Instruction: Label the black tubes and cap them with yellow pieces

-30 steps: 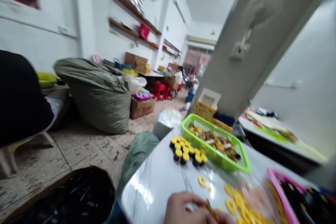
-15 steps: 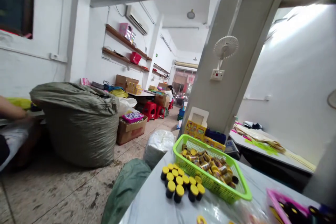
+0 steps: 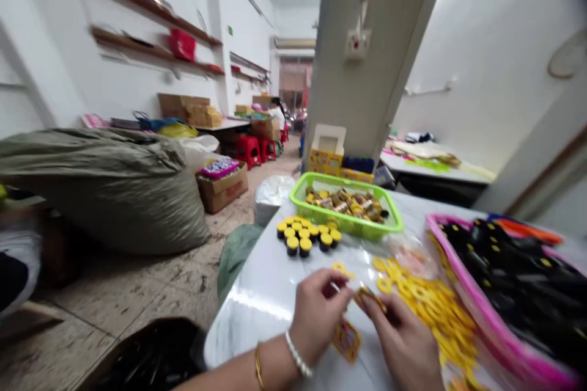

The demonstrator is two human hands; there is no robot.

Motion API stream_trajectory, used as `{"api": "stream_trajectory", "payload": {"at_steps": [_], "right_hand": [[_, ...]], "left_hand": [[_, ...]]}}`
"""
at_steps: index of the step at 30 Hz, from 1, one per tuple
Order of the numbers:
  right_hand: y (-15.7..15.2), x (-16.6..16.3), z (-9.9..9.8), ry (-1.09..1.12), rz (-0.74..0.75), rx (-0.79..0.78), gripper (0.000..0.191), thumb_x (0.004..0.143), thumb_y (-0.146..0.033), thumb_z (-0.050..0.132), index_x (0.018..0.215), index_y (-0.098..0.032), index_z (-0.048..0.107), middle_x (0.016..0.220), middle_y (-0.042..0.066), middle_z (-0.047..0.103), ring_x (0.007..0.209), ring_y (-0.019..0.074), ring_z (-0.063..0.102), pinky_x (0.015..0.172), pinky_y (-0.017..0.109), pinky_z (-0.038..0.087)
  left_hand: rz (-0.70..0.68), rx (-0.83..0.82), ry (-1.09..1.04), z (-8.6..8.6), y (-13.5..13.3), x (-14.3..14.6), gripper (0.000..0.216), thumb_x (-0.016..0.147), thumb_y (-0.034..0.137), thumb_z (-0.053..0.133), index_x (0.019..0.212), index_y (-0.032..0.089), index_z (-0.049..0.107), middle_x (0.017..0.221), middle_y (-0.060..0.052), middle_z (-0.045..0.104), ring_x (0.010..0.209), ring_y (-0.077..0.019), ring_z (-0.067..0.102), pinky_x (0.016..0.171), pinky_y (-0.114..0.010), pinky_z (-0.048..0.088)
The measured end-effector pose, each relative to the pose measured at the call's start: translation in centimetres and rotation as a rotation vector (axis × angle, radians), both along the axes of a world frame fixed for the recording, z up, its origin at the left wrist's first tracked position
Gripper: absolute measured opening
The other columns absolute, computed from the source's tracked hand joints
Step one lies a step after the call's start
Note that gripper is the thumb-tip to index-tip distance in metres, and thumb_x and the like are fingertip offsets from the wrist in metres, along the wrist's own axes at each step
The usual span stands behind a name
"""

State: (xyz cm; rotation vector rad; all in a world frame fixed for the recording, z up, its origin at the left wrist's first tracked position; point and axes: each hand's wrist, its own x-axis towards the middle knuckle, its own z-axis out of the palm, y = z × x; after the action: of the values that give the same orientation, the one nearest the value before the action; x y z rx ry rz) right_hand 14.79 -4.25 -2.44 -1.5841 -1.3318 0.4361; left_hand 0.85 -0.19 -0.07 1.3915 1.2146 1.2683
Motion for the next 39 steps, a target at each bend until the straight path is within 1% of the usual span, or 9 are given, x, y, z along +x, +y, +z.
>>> {"api": "stream_trajectory", "payload": {"at_steps": [2, 7, 11, 15, 20, 27, 31, 34, 39], "right_hand": [[0.2, 0.5, 0.2, 0.04, 0.004, 0.024, 0.038, 0.083, -0.057, 0.064, 0.077, -0.02, 0.07, 0.066, 0.0, 0.064, 0.06, 0.0156, 0.058, 0.058, 0.025, 0.047], [0.4, 0.6, 0.6, 0.019, -0.002, 0.065, 0.031, 0.085, -0.05, 0.066, 0.08, -0.02, 0.069, 0.067, -0.001, 0.063, 0.06, 0.0133, 0.054, 0.058, 0.024, 0.043], [0.3, 0.4, 0.3, 0.001, 0.054, 0.082, 0.024, 0.086, -0.044, 0.065, 0.08, -0.021, 0.069, 0.069, -0.001, 0.065, 0.062, 0.0135, 0.056, 0.06, 0.024, 0.043], [0.3, 0.3, 0.2, -0.012, 0.122, 0.113, 0.018, 0.088, -0.038, 0.064, 0.085, -0.022, 0.07, 0.075, -0.001, 0.068, 0.067, 0.0142, 0.059, 0.065, 0.025, 0.045], [0.1, 0.3, 0.3, -0.003, 0.12, 0.087, 0.022, 0.088, -0.042, 0.065, 0.082, -0.022, 0.07, 0.071, -0.001, 0.066, 0.065, 0.0142, 0.058, 0.062, 0.025, 0.044], [0.2, 0.4, 0.4, -0.005, 0.091, 0.055, 0.029, 0.089, -0.046, 0.061, 0.077, -0.021, 0.068, 0.068, -0.001, 0.065, 0.062, 0.014, 0.056, 0.059, 0.025, 0.042], [0.1, 0.3, 0.6, -0.008, 0.078, 0.05, 0.03, 0.089, -0.047, 0.061, 0.077, -0.021, 0.068, 0.066, -0.001, 0.064, 0.061, 0.014, 0.056, 0.059, 0.025, 0.042], [0.1, 0.3, 0.6, -0.027, 0.074, 0.06, 0.029, 0.088, -0.046, 0.061, 0.077, -0.021, 0.069, 0.065, -0.001, 0.064, 0.06, 0.0143, 0.056, 0.058, 0.025, 0.041], [0.3, 0.3, 0.3, -0.08, 0.067, 0.066, 0.025, 0.088, -0.039, 0.06, 0.072, -0.02, 0.065, 0.062, -0.002, 0.06, 0.057, 0.0139, 0.054, 0.056, 0.026, 0.04]], "left_hand": [[-0.065, -0.027, -0.065, 0.3, 0.1, 0.1, 0.011, 0.075, 0.021, 0.07, 0.084, 0.016, 0.074, 0.077, -0.005, 0.071, 0.061, -0.0142, 0.06, 0.061, -0.026, 0.049], [-0.143, 0.077, -0.008, 0.4, 0.2, -0.1, 0.006, 0.075, 0.02, 0.073, 0.077, 0.017, 0.076, 0.079, -0.006, 0.072, 0.071, -0.0154, 0.063, 0.068, -0.025, 0.05], [-0.138, 0.09, 0.045, 0.5, 0.0, 0.0, 0.005, 0.073, 0.019, 0.074, 0.069, 0.016, 0.073, 0.073, -0.004, 0.068, 0.066, -0.0133, 0.059, 0.064, -0.024, 0.048], [-0.116, 0.04, 0.044, 0.6, 0.3, 0.0, 0.012, 0.067, 0.019, 0.079, 0.072, 0.015, 0.069, 0.074, -0.002, 0.065, 0.062, -0.0112, 0.054, 0.06, -0.023, 0.046], [-0.092, 0.021, 0.018, 0.4, 0.5, -0.1, 0.009, 0.07, 0.021, 0.076, 0.072, 0.015, 0.068, 0.074, -0.003, 0.066, 0.064, -0.012, 0.056, 0.06, -0.023, 0.046], [-0.075, 0.138, 0.056, 0.7, -0.2, -0.1, 0.001, 0.074, 0.017, 0.073, 0.073, 0.016, 0.073, 0.073, -0.004, 0.069, 0.065, -0.0133, 0.061, 0.061, -0.023, 0.049], [-0.062, 0.086, 0.042, 0.9, -0.2, -0.1, 0.003, 0.074, 0.018, 0.074, 0.075, 0.016, 0.073, 0.076, -0.005, 0.071, 0.064, -0.0136, 0.062, 0.061, -0.024, 0.05], [-0.087, 0.053, 0.047, 1.0, -0.2, -0.1, 0.0, 0.073, 0.016, 0.074, 0.073, 0.016, 0.074, 0.075, -0.005, 0.071, 0.068, -0.015, 0.063, 0.063, -0.024, 0.05], [-0.103, 0.141, 0.099, 1.1, -0.6, -0.1, 0.007, 0.073, 0.014, 0.072, 0.069, 0.018, 0.075, 0.07, -0.004, 0.07, 0.065, -0.014, 0.06, 0.061, -0.024, 0.048]]}}
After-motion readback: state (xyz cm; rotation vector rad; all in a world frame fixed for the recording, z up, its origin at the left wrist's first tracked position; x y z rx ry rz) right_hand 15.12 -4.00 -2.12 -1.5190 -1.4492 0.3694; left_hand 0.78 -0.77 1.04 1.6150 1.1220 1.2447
